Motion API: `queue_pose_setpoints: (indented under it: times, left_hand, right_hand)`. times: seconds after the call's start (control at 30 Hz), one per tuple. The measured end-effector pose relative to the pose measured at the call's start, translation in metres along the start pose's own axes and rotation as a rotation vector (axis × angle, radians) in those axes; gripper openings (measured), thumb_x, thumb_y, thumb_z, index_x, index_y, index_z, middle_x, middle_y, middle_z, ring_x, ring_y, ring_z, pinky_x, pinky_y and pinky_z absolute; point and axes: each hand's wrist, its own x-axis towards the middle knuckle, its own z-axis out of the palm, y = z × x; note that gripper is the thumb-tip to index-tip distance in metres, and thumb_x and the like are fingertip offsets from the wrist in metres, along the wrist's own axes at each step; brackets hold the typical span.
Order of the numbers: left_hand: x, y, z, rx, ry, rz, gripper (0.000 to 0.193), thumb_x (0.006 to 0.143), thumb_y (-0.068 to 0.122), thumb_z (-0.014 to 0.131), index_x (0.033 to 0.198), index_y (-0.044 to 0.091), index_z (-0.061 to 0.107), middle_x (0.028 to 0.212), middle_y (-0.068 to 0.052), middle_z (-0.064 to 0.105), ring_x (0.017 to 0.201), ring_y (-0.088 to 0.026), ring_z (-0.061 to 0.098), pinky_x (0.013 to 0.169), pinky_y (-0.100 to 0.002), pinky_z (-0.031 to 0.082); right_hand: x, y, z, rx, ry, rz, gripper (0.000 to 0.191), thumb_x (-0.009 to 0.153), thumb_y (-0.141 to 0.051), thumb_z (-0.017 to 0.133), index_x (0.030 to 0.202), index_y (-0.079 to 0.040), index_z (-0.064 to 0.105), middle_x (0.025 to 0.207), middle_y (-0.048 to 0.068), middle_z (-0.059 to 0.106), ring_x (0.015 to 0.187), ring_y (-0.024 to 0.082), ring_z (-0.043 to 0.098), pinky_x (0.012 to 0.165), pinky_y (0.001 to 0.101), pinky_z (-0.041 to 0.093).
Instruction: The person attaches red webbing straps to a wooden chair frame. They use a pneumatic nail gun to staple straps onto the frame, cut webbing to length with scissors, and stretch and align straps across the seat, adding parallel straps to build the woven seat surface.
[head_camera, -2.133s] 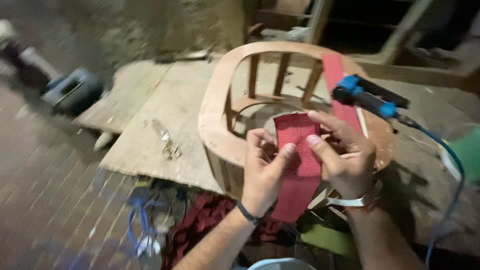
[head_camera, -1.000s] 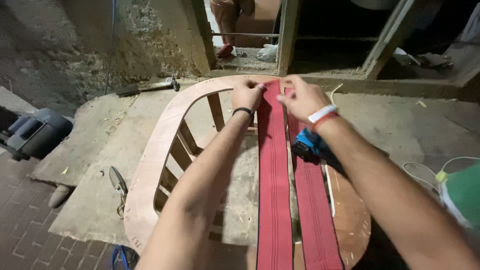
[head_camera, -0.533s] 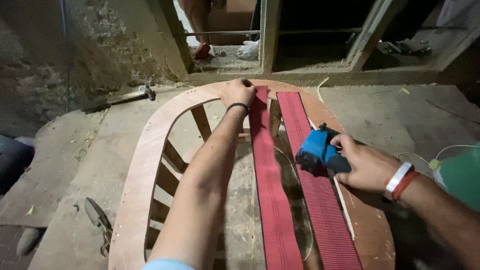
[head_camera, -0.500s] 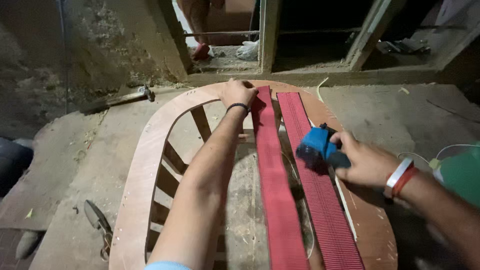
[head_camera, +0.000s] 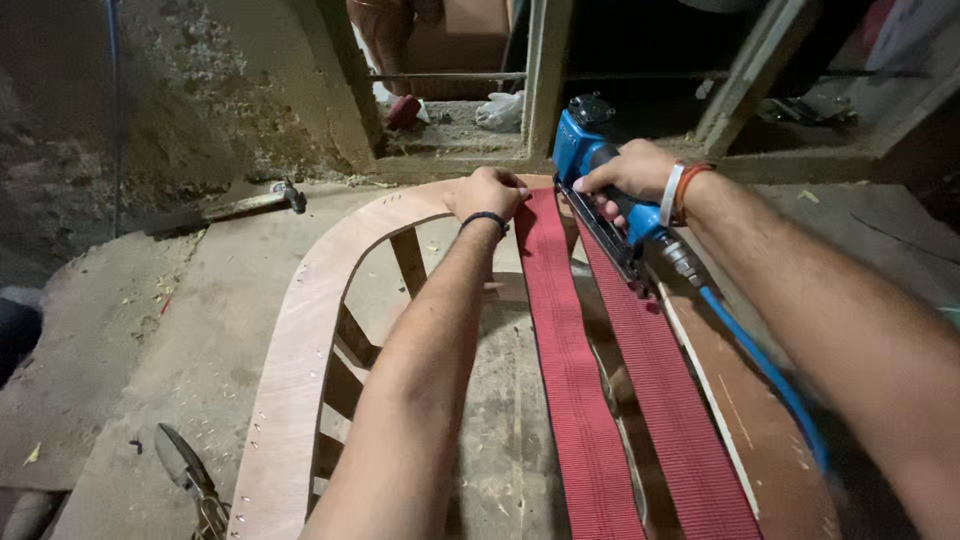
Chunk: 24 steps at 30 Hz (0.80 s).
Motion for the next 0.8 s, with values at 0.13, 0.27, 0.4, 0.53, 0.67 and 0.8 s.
queue_pose_setpoints:
  times: [0.13,0.27,0.4,0.53,0.67,0.8]
  left_hand:
    - [0.008,-0.004,0.003,-0.003,0.021,0.016,0.024,0.074,0.047,0.084,0.094,0.033,0.082,0.094,-0.001,0.080,0.098,-0.023,0.073,0.098,-0.049,0.044]
    - [0.012,-0.008,0.009,0.001,0.053,0.008,0.025,0.071,0.047,0.085,0.091,0.032,0.082,0.094,-0.001,0.078,0.097,-0.024,0.071,0.095,-0.054,0.043]
    - [0.011,-0.013,0.011,-0.058,0.069,0.002,0.022,0.072,0.046,0.084,0.087,0.030,0.082,0.091,0.000,0.079,0.093,-0.022,0.073,0.089,-0.045,0.049]
    - [0.011,-0.014,0.012,-0.080,0.083,-0.004,0.022,0.073,0.047,0.084,0.086,0.028,0.082,0.086,-0.001,0.078,0.091,-0.021,0.074,0.085,-0.038,0.050]
    - [0.012,-0.015,0.019,-0.070,0.147,0.018,0.024,0.073,0.046,0.084,0.084,0.025,0.081,0.085,-0.002,0.078,0.090,-0.022,0.073,0.085,-0.039,0.048]
    - [0.020,-0.019,0.032,-0.138,0.204,0.001,0.015,0.077,0.037,0.081,0.086,0.025,0.081,0.088,-0.003,0.078,0.090,-0.023,0.072,0.085,-0.039,0.047]
  right_hand:
    - [0.025,-0.007,0.014,-0.009,0.024,0.043,0.019,0.087,-0.010,0.073,0.073,0.000,0.063,0.064,0.008,0.063,0.051,0.016,0.060,0.045,0.0333,0.051]
    - [0.032,-0.008,0.021,-0.065,0.046,0.083,0.019,0.087,-0.010,0.071,0.074,0.000,0.063,0.065,0.007,0.062,0.052,0.017,0.059,0.046,0.0339,0.050]
    - [0.027,-0.010,0.025,-0.033,0.069,0.114,0.014,0.086,-0.006,0.070,0.075,0.000,0.063,0.066,0.007,0.062,0.053,0.016,0.060,0.047,0.0342,0.052]
    - [0.022,-0.014,0.030,0.024,0.054,0.100,0.015,0.087,-0.008,0.070,0.075,0.000,0.063,0.065,0.006,0.061,0.052,0.016,0.059,0.046,0.0338,0.050]
    - [0.021,-0.016,0.035,0.039,0.032,0.102,0.013,0.087,-0.009,0.070,0.077,-0.001,0.064,0.066,0.006,0.062,0.052,0.015,0.059,0.046,0.0324,0.051]
    - [0.022,-0.018,0.036,0.012,0.026,0.117,0.014,0.087,-0.009,0.069,0.079,0.001,0.065,0.066,0.007,0.063,0.051,0.015,0.059,0.047,0.0327,0.052]
